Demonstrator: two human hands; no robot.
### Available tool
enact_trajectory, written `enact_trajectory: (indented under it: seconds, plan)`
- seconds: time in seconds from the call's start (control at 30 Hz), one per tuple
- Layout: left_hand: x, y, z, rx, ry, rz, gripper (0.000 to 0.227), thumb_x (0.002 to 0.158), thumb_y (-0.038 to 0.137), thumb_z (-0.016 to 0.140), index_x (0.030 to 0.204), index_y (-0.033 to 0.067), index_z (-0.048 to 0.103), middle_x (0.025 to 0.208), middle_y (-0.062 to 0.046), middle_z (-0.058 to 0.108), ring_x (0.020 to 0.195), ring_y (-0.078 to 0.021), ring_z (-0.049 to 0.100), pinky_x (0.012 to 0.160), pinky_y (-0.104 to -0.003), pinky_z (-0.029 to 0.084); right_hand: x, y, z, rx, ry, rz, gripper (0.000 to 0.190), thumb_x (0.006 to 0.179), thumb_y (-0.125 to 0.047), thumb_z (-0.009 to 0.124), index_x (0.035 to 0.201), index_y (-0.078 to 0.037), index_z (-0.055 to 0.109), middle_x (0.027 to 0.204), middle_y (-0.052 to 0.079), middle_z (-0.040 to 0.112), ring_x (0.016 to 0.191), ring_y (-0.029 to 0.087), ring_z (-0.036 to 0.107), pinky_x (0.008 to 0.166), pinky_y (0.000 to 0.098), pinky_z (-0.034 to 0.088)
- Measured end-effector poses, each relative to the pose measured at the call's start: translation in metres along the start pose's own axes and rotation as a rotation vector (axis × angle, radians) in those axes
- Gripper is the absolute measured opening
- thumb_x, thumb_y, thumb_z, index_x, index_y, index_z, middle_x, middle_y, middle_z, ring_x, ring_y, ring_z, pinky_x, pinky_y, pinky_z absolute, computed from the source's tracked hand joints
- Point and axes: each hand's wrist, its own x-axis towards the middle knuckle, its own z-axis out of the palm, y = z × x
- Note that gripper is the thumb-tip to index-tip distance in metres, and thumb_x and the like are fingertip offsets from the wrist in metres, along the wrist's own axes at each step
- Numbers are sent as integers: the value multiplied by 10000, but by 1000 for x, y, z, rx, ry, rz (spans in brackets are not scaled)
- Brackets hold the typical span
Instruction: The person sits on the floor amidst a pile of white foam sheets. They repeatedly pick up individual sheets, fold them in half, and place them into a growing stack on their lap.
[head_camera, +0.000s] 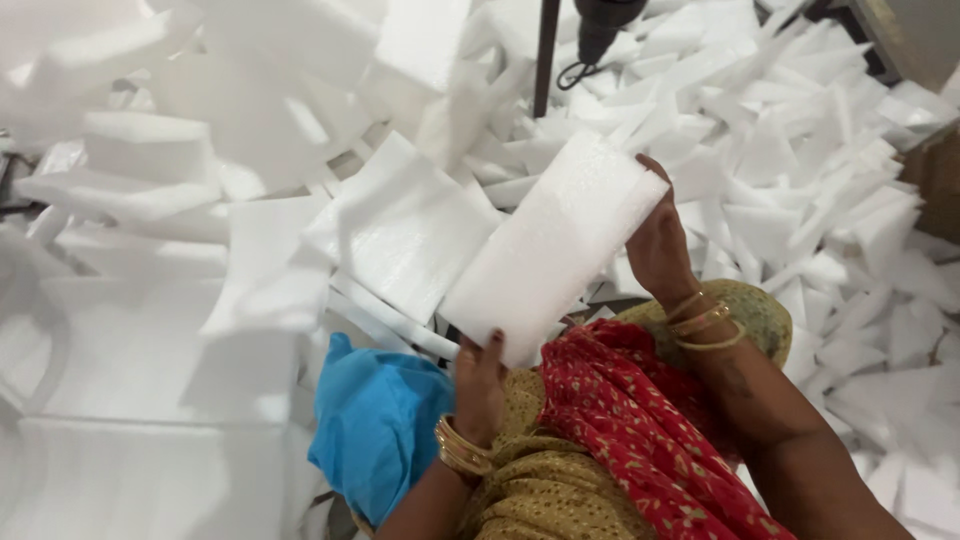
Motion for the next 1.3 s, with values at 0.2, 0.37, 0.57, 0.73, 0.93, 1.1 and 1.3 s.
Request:
enact_trajectory:
  seconds: [0.2, 0.37, 0.57, 0.73, 0.93, 1.1, 1.3]
  plan:
    - [-17, -70, -13, -112, -238, -214, 292, 1013, 80, 783, 1198, -78, 621, 922, -69, 637, 754, -135, 516, 608, -291, 420, 3, 11, -9, 206, 116, 175, 892, 940, -609, 685, 1560, -110, 282, 1544, 112, 423, 1436, 296, 454, 1177, 467, 436]
    - [-19, -57, -11, 216, -381, -71, 323, 932, 102, 762, 1188, -68, 666, 1087, -167, 746, 972, -183, 705, 814, -325, 585, 2, -1, -2, 126, 37, 161, 904, 895, -583, 736, 1547, -103, 332, 1481, 128, 468, 1389, 300, 492, 1109, 457, 495]
    - [21, 63, -21, 1496, -636, -410, 414, 965, 70, 554, 1371, 103, 631, 1573, 57, 544, 976, -286, 761, 816, -377, 655, 2, -25, 13, 221, 5, 182, 857, 879, -534, 764, 1484, -52, 395, 1414, 161, 531, 1324, 310, 551, 1102, 452, 513]
    - [50, 86, 7, 320, -161, -60, 642, 967, 347, 607, 1541, 110, 443, 1330, -142, 681, 1160, -234, 689, 906, -379, 627, -3, -14, 18, 74, -119, 243, 860, 836, -596, 742, 1415, -21, 469, 1361, 168, 547, 1268, 313, 557, 1037, 472, 516]
    - [51, 62, 66, 108, -418, 36, 703, 862, 86, 763, 1477, 9, 431, 1262, -176, 661, 1121, -256, 678, 917, -386, 602, -9, 8, 10, -181, -168, 20, 642, 937, -629, 664, 1173, -41, 567, 1156, 150, 559, 1356, 303, 500, 1235, 482, 460]
    - [48, 56, 70, 168, -385, -12, 750, 864, 76, 747, 1515, 28, 379, 1267, -167, 656, 1113, -243, 687, 899, -376, 615, -14, 3, 24, -147, -63, 109, 618, 810, -631, 617, 1056, -67, 556, 1109, 119, 619, 1183, 273, 597, 932, 463, 595]
    - [50, 51, 63, 147, -408, -54, 825, 839, 57, 756, 1539, 59, 319, 1277, -159, 647, 1130, -249, 681, 901, -403, 625, -13, 21, 26, -49, -3, 58, 534, 942, -579, 562, 932, -45, 558, 934, 104, 558, 888, 219, 523, 722, 346, 484]
